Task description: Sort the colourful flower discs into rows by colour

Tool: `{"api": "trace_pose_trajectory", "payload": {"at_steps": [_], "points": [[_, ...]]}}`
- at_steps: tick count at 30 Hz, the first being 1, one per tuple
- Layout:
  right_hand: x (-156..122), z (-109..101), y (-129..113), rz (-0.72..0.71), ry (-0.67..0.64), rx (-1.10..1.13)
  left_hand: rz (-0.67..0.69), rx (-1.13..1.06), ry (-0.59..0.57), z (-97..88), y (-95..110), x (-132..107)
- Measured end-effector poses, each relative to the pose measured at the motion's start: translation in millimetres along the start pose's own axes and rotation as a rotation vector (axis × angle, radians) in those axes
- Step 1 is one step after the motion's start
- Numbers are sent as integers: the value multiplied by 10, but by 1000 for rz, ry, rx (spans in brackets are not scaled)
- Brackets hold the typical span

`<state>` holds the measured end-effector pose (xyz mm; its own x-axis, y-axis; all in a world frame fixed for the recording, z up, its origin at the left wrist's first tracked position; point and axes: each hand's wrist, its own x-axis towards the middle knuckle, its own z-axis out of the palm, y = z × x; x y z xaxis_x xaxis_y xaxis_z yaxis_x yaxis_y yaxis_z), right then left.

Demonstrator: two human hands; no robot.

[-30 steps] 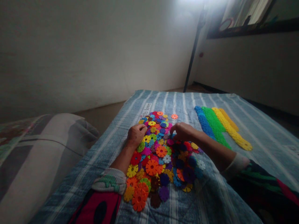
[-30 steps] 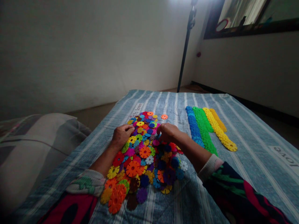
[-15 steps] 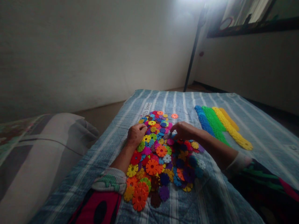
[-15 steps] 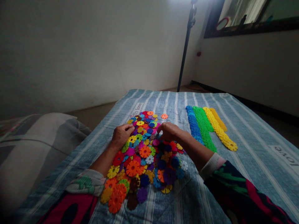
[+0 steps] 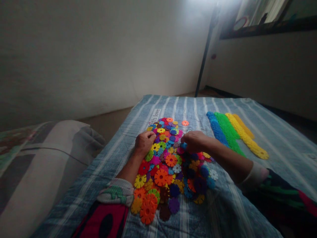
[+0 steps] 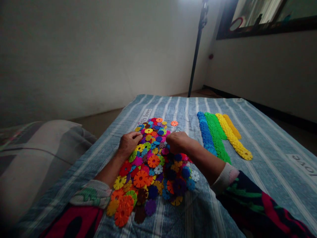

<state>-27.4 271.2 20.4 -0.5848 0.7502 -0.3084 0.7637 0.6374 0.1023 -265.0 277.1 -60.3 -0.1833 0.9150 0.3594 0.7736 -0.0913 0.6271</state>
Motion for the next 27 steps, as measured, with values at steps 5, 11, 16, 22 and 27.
{"api": "trace_pose_trajectory", "payload": {"at_steps": [5, 11, 16, 22, 27], "points": [[-7, -12, -70, -40, 30, -62, -1, 5, 1, 2, -4, -3], [-47, 16, -124, -75, 81, -87, -8, 5, -1, 1, -13, -2], [36, 81, 18, -99, 119, -38, -7, -2, 6, 10, -20, 3], [81, 110, 383, 1, 190, 81, -9, -7, 0, 10, -9, 5], [24, 89, 355, -26, 157, 87, -5, 8, 1, 6, 6, -1]]}}
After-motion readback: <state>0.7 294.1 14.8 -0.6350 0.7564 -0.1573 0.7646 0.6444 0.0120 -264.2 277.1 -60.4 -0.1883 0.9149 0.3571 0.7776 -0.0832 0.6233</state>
